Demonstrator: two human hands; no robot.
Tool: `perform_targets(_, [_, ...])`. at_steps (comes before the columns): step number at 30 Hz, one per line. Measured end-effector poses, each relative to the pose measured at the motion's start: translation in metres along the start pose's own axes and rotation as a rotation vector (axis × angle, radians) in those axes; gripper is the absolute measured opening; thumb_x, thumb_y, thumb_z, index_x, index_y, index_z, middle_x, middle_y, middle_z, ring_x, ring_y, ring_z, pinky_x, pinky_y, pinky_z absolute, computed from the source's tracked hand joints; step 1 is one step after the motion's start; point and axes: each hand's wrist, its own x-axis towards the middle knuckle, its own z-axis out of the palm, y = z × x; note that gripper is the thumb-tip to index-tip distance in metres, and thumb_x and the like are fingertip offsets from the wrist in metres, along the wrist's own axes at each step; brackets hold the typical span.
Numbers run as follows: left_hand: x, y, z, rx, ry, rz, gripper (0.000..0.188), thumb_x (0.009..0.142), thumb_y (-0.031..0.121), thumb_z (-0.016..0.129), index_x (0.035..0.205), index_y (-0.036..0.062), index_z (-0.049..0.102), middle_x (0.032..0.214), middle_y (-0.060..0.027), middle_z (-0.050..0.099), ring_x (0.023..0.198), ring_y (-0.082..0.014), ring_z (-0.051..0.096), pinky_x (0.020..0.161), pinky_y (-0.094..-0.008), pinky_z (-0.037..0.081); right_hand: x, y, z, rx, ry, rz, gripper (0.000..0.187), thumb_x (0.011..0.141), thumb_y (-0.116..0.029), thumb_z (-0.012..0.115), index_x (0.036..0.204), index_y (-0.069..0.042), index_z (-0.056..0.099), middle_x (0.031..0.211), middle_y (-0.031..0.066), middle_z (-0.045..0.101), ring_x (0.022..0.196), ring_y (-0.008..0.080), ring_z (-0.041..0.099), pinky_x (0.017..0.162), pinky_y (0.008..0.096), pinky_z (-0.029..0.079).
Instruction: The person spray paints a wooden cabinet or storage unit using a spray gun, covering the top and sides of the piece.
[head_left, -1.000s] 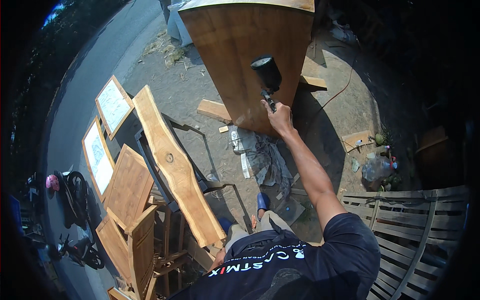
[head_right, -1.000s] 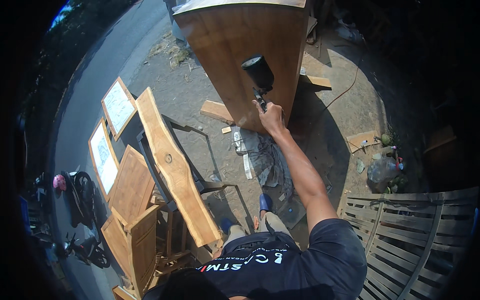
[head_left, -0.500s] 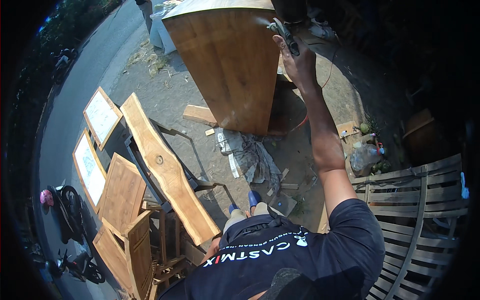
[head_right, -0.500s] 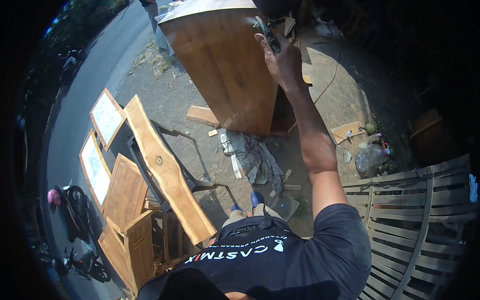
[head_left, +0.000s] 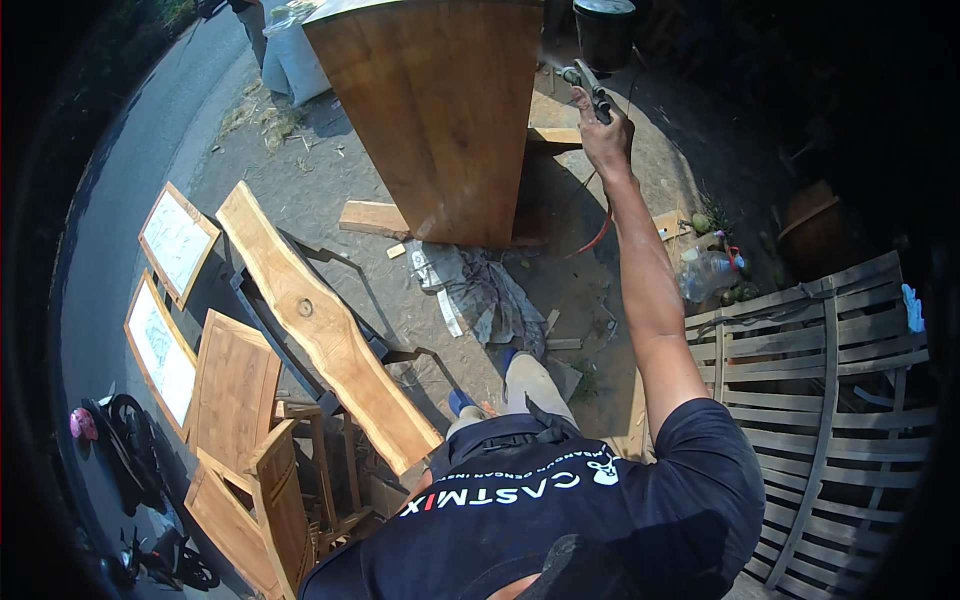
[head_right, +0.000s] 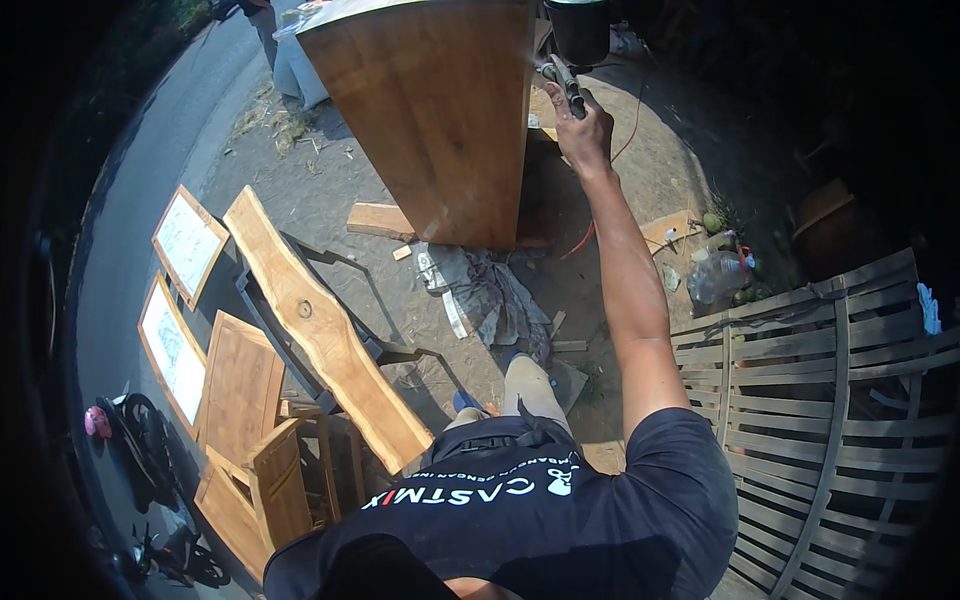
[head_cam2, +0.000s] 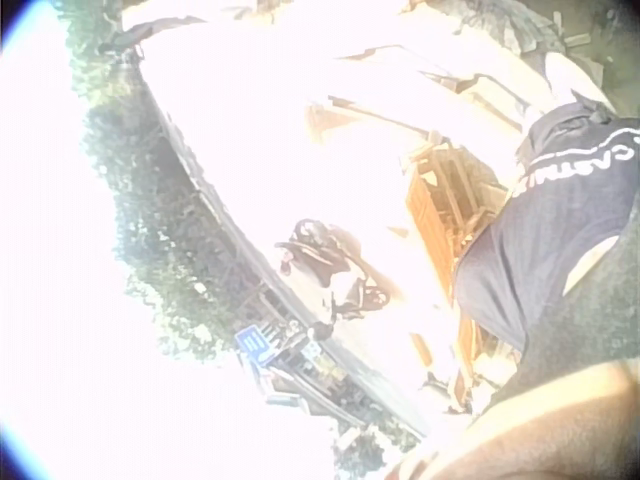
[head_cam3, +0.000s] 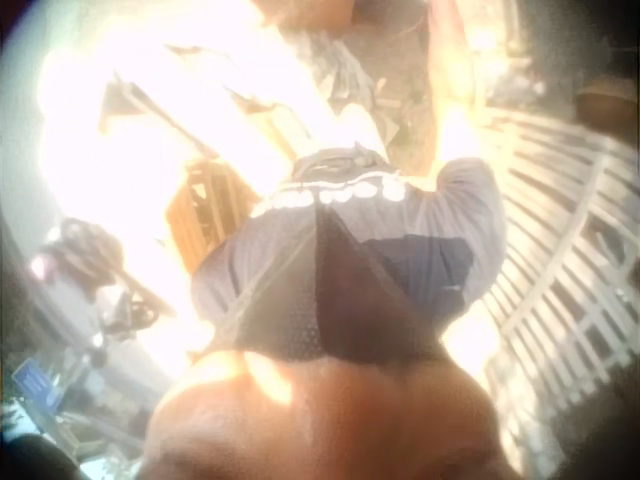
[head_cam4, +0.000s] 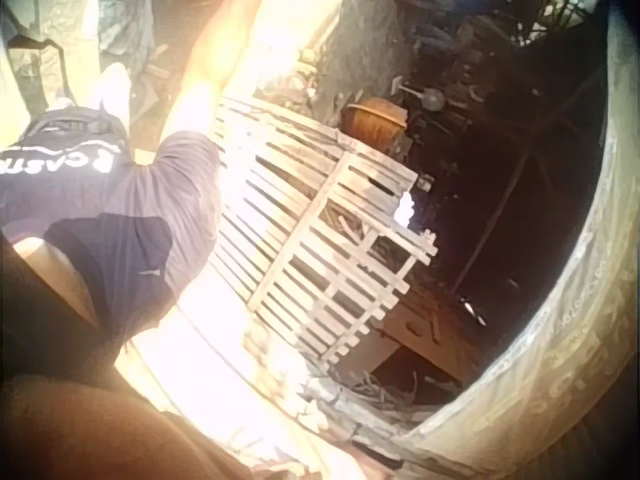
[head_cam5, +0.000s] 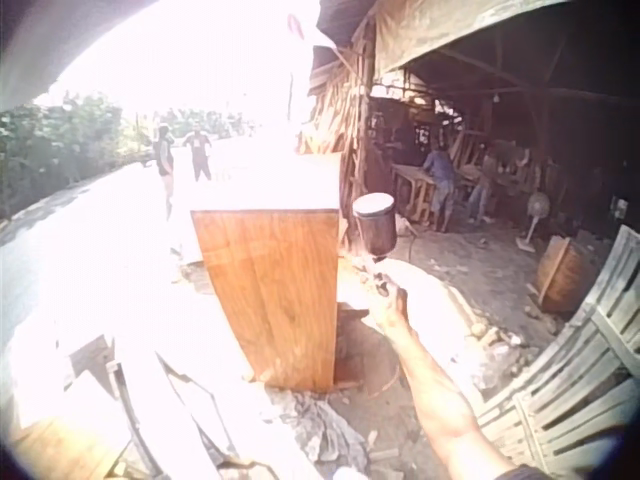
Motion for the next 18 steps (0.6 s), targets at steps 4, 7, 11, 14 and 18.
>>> perform_targets(4, [-0.006, 0.012, 0.01, 0.008, -0.02, -0.009, 0.081, 0.105, 0.063, 0.035, 0.139, -0.0075, 0.057, 0.138, -0.0316, 0.06, 0.132, -0.0401, 0.057, 0.107, -0.0458, 0.044, -0.027, 0.046, 0.008, -0.016, -0.067, 0.113, 0.059, 0.098, -0.06, 0.065, 0.099, -0.002, 0.074, 0.075, 0.018, 0.069, 0.069, 0.0337, 0.067, 0.068, 0.0427, 0.051])
perform_targets(7, [-0.017, 0.027, 0.021, -0.007, -0.024, 0.004, 0.082, 0.105, 0.063, 0.035, 0.139, -0.0079, 0.057, 0.139, -0.0318, 0.06, 0.133, -0.0397, 0.057, 0.108, -0.0455, 0.044, -0.045, 0.091, 0.024, -0.013, -0.168, 0.233, 0.063, 0.096, -0.062, 0.066, 0.099, 0.0, 0.074, 0.073, 0.02, 0.068, 0.067, 0.0329, 0.065, 0.067, 0.0435, 0.05])
perform_targets(11, [-0.022, 0.061, 0.044, -0.018, -0.014, 0.005, 0.083, 0.105, 0.064, 0.035, 0.14, -0.0085, 0.056, 0.141, -0.032, 0.059, 0.135, -0.039, 0.056, 0.108, -0.0451, 0.043, -0.073, 0.133, 0.04, -0.015, -0.19, 0.249, 0.061, 0.097, -0.061, 0.066, 0.094, 0.0, 0.073, 0.067, 0.0197, 0.066, 0.061, 0.0325, 0.064, 0.063, 0.0439, 0.049])
perform_targets(14, [-0.014, 0.081, 0.08, -0.026, 0.072, -0.076, 0.082, 0.106, 0.063, 0.034, 0.144, -0.0076, 0.053, 0.145, -0.0312, 0.056, 0.139, -0.038, 0.052, 0.114, -0.0435, 0.04, -0.091, 0.195, 0.062, -0.005, -0.314, 0.369, 0.059, 0.097, -0.054, 0.07, 0.079, 0.002, 0.068, 0.059, 0.0108, 0.059, 0.056, 0.0205, 0.058, 0.059, 0.0391, 0.047])
perform_targets(18, [-0.03, 0.169, 0.124, -0.181, 0.071, -0.097, 0.089, 0.103, 0.067, 0.037, 0.158, -0.0028, 0.035, 0.16, -0.0284, 0.04, 0.15, -0.0375, 0.039, 0.124, -0.0399, 0.029, -0.12, 0.249, 0.096, 0.139, -0.247, 0.26, 0.046, 0.098, -0.043, 0.072, 0.095, 0.003, 0.074, 0.061, 0.0164, 0.061, 0.054, 0.0216, 0.056, 0.057, 0.0394, 0.046])
